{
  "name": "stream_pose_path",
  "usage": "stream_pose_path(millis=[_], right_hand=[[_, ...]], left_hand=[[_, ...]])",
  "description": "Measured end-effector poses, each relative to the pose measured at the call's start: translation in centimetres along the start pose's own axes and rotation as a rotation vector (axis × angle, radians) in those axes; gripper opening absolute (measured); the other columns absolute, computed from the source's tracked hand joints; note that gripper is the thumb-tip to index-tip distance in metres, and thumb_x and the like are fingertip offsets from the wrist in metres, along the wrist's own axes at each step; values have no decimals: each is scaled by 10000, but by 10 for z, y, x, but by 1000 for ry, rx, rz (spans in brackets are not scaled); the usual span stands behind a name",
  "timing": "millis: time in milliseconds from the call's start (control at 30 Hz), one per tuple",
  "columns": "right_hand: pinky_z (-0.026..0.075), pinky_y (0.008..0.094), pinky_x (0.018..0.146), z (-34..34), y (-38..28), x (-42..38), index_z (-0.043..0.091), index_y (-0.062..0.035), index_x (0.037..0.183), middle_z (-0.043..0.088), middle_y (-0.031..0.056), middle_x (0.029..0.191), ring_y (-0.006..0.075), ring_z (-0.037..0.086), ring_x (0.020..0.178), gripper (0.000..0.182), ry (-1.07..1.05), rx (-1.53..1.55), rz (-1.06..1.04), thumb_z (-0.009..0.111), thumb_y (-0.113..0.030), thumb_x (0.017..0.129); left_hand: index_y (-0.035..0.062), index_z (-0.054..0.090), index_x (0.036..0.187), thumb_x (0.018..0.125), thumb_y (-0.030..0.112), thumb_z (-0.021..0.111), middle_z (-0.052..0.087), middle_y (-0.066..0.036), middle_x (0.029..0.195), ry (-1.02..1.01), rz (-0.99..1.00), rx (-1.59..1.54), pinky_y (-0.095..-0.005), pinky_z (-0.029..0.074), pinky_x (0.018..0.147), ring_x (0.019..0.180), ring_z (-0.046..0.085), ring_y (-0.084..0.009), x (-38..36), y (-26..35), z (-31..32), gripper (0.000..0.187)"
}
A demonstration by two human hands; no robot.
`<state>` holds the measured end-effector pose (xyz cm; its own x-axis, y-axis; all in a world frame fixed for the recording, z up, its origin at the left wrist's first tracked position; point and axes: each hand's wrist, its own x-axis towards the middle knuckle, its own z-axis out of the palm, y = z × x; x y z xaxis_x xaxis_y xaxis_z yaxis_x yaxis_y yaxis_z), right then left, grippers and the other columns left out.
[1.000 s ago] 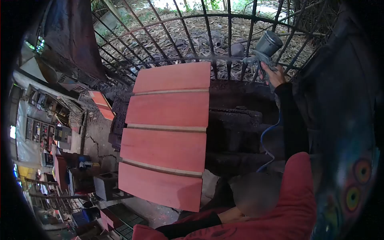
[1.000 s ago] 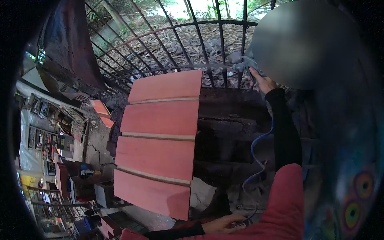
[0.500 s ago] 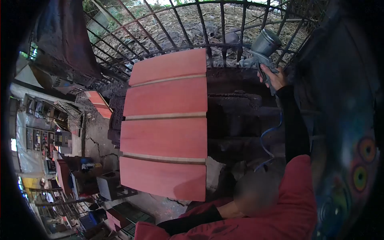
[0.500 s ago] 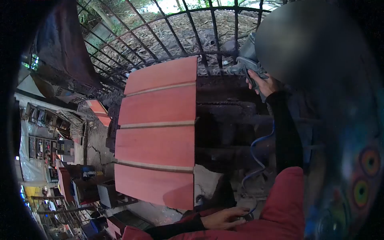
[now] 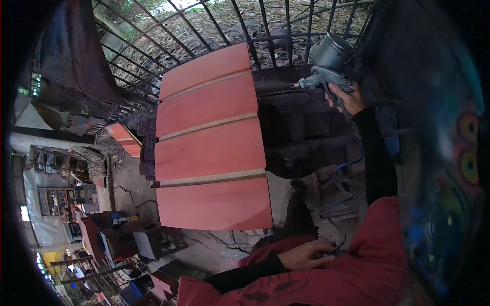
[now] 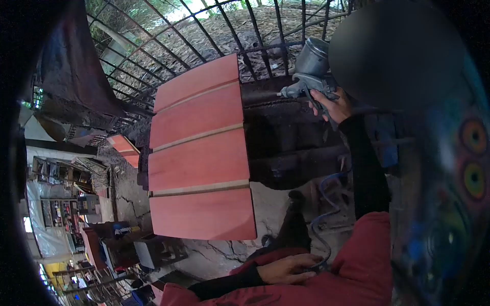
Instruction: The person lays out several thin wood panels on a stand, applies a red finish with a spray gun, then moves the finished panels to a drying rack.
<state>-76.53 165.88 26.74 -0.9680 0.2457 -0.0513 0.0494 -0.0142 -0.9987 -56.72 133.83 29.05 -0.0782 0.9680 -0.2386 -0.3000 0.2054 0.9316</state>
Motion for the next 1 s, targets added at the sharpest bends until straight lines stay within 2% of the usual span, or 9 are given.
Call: stream_pose_path(millis=[67,200,267,400,467,600,667,1000], right_hand=[[356,217,367,2,-3,-18,612,-32,865,625,54,709,103,574,542,218,-28,-13,-21,580,-246,890],[360,213,364,6,1,-53,614,-31,882,625,57,711,102,574,543,211,-25,0,-6,580,-239,890],[361,214,363,8,4,-72,613,-28,896,627,62,712,100,574,545,205,1,16,13,576,-229,893],[360,215,365,12,7,-108,610,-26,904,624,62,712,100,572,544,199,3,37,13,572,-221,894],[361,216,369,15,7,-126,609,-26,903,621,61,714,99,569,541,195,5,45,17,571,-217,893],[362,216,373,22,4,-165,609,-27,898,617,59,714,97,565,542,191,15,41,32,570,-214,892],[358,214,380,26,3,-184,606,-30,896,615,56,712,94,564,554,189,30,65,1,572,-215,891],[351,212,396,30,8,-278,607,-70,863,619,22,723,83,563,573,167,80,88,96,578,-232,890]], left_hand=[[-26,533,1122,932,330,490,474,-216,1258,-80,-51,-1,-377,390,954,1181,455,-337,-7,-1,5,407],[-26,544,1072,933,327,488,499,-203,1204,-18,-56,22,-374,402,933,1154,474,-327,-24,-5,22,384],[-22,555,1004,937,321,479,507,-199,1174,-93,-7,85,-372,408,930,1144,481,-321,-31,-6,25,358],[-15,562,957,942,318,468,504,-202,1180,-103,2,75,-386,403,942,1155,470,-330,-46,-3,33,346],[-14,580,1034,925,306,512,364,-261,1354,-220,-62,81,-403,401,974,1264,372,-369,-52,2,33,345],[-9,592,1019,928,333,498,367,-276,1344,-228,-68,114,-414,387,985,1257,375,-381,-68,-12,49,366],[3,612,993,931,345,487,382,-276,1332,-248,-49,244,-415,379,984,1260,369,-388,-74,-18,55,370],[22,651,933,932,319,479,437,-279,1277,-358,-41,201,-427,363,979,1248,374,-393,-89,-19,80,343]])
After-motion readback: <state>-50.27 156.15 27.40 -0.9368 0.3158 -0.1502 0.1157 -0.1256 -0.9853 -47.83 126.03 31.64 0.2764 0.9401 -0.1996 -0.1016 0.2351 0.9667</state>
